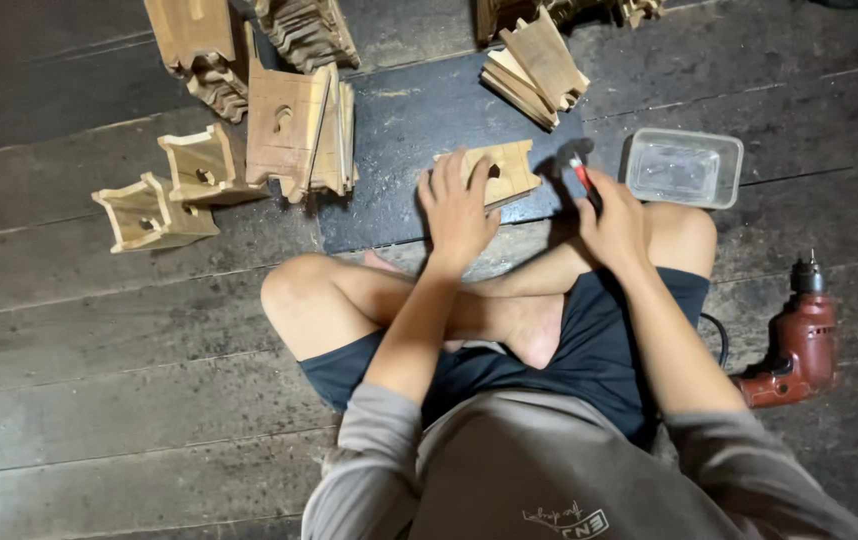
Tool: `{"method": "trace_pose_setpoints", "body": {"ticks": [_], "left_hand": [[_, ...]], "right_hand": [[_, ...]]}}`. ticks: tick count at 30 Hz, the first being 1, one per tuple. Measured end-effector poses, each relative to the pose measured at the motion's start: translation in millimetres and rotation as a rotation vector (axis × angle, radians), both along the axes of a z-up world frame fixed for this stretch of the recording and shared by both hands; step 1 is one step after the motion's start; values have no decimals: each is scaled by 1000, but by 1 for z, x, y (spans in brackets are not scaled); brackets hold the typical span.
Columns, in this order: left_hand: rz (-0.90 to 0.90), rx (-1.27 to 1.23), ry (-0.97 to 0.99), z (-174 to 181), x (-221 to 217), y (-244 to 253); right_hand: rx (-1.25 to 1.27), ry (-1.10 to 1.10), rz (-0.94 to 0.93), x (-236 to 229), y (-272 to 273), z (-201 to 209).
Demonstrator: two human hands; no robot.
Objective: The person assembles small wooden components by aligning pre-cut wooden pieces and driving nails into them using a hammer.
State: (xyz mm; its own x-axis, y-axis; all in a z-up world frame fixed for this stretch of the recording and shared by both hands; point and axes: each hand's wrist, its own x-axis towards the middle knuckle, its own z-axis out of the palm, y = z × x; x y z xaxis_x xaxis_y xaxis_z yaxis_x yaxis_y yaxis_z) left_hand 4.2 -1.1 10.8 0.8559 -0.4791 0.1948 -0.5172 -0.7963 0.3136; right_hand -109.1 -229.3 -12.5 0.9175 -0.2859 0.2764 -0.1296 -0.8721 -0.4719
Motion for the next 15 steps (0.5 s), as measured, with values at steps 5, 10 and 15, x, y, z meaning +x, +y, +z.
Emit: {"method": "trace_pose_setpoints", "body": {"ticks": [5,10,15], "left_hand": [[-132,252,146,-16,47,-25],[-51,162,320,4,59,-12],[13,-201,762,50,38,24]], "right_hand": [[-165,382,-179,27,-1,-43],[-97,177,-172,12,-6,-33],[228,-310,-40,-4,-4,-8]]}}
